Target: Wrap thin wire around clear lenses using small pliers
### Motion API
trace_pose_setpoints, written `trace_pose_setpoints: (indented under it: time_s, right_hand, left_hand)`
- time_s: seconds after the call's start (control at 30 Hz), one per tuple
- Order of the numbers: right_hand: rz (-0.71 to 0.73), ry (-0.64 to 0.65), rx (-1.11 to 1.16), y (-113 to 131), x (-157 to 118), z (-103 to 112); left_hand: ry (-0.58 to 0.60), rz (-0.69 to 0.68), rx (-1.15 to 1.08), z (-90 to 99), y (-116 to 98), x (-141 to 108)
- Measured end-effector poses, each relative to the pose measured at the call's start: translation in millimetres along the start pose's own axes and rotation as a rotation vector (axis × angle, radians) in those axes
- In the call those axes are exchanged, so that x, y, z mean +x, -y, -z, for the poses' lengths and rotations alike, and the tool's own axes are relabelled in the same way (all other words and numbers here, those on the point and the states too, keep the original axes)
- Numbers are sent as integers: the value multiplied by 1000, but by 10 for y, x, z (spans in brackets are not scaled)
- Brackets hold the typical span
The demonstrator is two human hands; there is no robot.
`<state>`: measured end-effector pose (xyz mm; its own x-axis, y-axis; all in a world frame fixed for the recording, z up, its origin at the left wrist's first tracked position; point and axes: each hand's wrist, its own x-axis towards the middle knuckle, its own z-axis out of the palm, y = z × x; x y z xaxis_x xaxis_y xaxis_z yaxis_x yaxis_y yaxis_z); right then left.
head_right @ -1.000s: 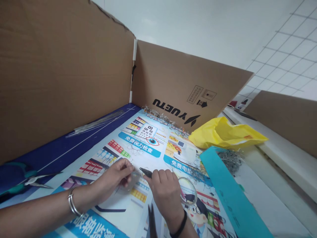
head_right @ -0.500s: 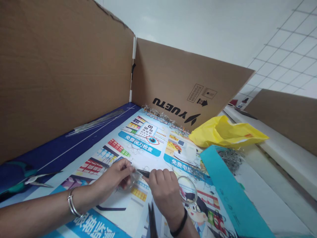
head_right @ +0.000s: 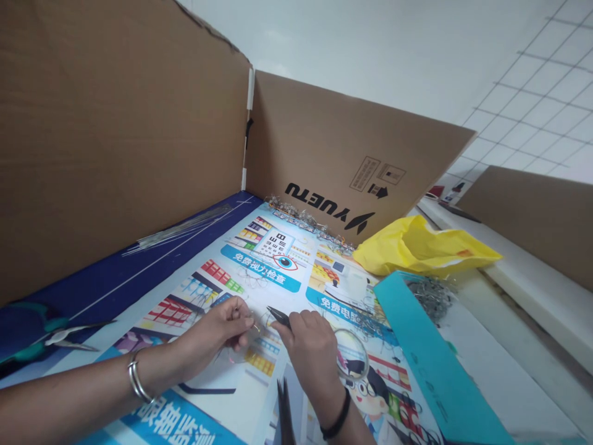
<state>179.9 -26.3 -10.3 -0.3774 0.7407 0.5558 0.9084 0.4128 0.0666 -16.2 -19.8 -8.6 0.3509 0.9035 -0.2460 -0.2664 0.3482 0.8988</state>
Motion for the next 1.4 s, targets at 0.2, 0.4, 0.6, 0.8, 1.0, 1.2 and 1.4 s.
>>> trace_pose_setpoints:
  time_s: [0.2,0.4,0.6,0.8,1.0,1.2,1.4]
  right_hand:
    - [-52,6,63,-18,-28,-52]
    - [-67,13,76,-14,-40,-80]
    - [-84,58,108,-8,-47,-98]
    - [-119,127,163,2,-50,-98]
    - [-306,315,327,-8,-35,-75]
    - [-521,347,660,-37,-8,-15]
    - [-685,221,854,-29,13,-13]
  left_hand:
    - [90,87,-38,21,-58,-31]
    - [116,85,-59,47,-48,-28]
    - [43,54,26,35,-51,-30]
    - [-24,-58,22,51,-37,1]
    - [-71,-76,88,95,-7,68]
    - [-94,-78,92,93,-22,72]
    - [-68,-84,99,102,4,81]
